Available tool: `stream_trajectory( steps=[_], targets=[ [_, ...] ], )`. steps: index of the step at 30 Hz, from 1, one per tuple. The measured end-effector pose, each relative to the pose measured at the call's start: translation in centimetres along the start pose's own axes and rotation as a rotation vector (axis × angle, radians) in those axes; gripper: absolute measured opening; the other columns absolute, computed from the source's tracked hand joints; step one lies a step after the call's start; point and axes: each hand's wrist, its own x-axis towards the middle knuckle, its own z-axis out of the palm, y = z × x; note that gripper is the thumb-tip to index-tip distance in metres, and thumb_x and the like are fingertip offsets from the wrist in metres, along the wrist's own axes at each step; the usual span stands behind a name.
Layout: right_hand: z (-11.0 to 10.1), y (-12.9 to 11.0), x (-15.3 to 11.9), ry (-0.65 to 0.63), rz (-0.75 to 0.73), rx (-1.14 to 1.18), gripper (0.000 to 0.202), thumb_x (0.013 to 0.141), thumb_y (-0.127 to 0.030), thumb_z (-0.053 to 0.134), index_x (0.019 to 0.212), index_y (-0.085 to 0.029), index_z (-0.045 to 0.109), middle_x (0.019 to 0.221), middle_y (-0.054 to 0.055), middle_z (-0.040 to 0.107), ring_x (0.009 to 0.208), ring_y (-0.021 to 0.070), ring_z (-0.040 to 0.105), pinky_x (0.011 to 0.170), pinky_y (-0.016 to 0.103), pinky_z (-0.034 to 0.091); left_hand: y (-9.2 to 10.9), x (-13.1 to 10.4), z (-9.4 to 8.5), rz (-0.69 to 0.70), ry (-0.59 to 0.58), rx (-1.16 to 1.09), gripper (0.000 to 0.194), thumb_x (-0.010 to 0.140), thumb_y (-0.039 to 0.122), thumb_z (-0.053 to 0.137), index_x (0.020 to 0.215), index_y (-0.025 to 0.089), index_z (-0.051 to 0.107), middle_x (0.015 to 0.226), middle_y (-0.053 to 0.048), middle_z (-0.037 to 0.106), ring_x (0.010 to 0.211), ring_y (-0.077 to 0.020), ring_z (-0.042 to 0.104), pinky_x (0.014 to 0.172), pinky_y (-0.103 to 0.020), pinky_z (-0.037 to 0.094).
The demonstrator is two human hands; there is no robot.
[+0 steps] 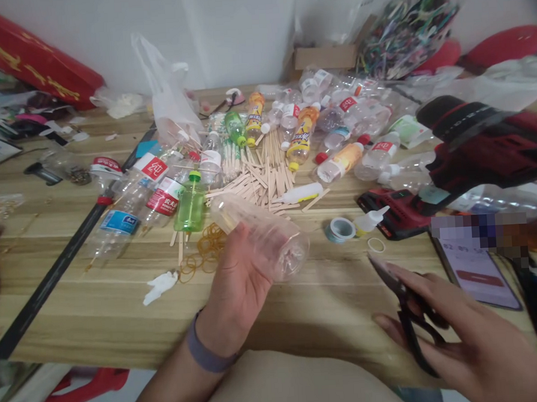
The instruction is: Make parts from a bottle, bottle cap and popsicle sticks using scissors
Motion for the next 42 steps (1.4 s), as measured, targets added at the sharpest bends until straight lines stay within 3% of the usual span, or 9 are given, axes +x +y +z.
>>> stream_trajectory(
  steps=[4,10,22,26,32,37,39,42],
  targets=[
    [-1.0,-1.7,2.1,0.058,-0.159,-0.199,0.039,0.103,-0.052,0.042,0.126,-0.024,0.058,0.076,0.002,0.056,0.058,0.0153,0.058,0.047,0.025,0.046,-0.2,0.1,0.0,-0.047,-0.012,-0.009,0.028,0.101,0.035,0.05,0.099,0.015,0.068,0.092,-0.007,0.074,0.081,-0.0172,0.071,0.078,-0.03,0.058],
    [-0.6,-2.0,3.5,0.067,-0.313,-0.438,0.038,0.106,-0.038,0.034,0.133,-0.02,0.054,0.068,0.001,0.056,0.051,0.0179,0.049,0.048,0.034,0.03,-0.6,0.1,-0.4,-0.063,0.012,0.023,0.033,0.101,0.039,0.049,0.101,0.014,0.07,0.094,-0.006,0.075,0.084,-0.0164,0.071,0.08,-0.028,0.058],
    [-1.7,-1.7,4.4,0.012,-0.376,-0.514,0.036,0.107,-0.034,0.029,0.124,-0.021,0.058,0.066,0.0,0.058,0.05,0.0185,0.049,0.048,0.033,0.03,-1.0,0.0,-0.4,-0.017,-0.051,0.058,0.031,0.101,0.039,0.052,0.098,0.015,0.072,0.09,-0.004,0.074,0.082,-0.0146,0.069,0.078,-0.026,0.056],
    [-2.0,-1.6,4.2,-0.047,-0.342,-0.471,0.041,0.109,-0.036,0.024,0.127,-0.023,0.058,0.073,0.001,0.063,0.052,0.0157,0.054,0.05,0.031,0.035,-1.0,-0.1,-0.7,-0.013,-0.102,0.106,0.036,0.095,0.045,0.06,0.097,0.012,0.072,0.095,-0.006,0.073,0.089,-0.0171,0.068,0.084,-0.029,0.054],
    [-2.3,-1.6,5.0,-0.091,-0.369,-0.445,0.047,0.109,-0.043,0.023,0.117,-0.022,0.064,0.081,0.002,0.071,0.046,0.0137,0.059,0.043,0.03,0.04,-1.1,-0.3,-0.6,0.062,-0.132,0.103,0.032,0.086,0.042,0.074,0.103,0.015,0.069,0.098,-0.004,0.072,0.09,-0.0168,0.067,0.084,-0.03,0.055],
    [-1.9,-1.8,5.6,-0.087,-0.371,-0.242,0.043,0.109,-0.041,0.026,0.112,-0.019,0.064,0.08,0.003,0.073,0.051,0.0149,0.065,0.042,0.027,0.044,-1.2,-0.5,-0.7,0.07,-0.145,0.086,0.029,0.085,0.038,0.074,0.102,0.016,0.069,0.101,-0.004,0.073,0.091,-0.0159,0.068,0.087,-0.029,0.054],
    [-1.4,-1.9,5.1,-0.155,-0.266,-0.022,0.035,0.107,-0.044,0.037,0.11,-0.021,0.063,0.08,0.0,0.072,0.055,0.0128,0.067,0.047,0.021,0.048,-1.1,-0.4,-0.7,0.043,-0.128,0.095,0.027,0.087,0.037,0.071,0.103,0.015,0.069,0.103,-0.005,0.073,0.092,-0.0167,0.068,0.087,-0.029,0.055],
    [-0.1,-1.0,3.5,-0.218,0.004,0.26,0.027,0.102,-0.047,0.051,0.108,-0.024,0.064,0.074,-0.003,0.068,0.053,0.0095,0.062,0.05,0.016,0.048,-0.6,0.0,-0.7,0.034,-0.06,0.089,0.023,0.089,0.034,0.067,0.099,0.013,0.068,0.098,-0.006,0.072,0.089,-0.0178,0.068,0.085,-0.031,0.056]
  ],
)
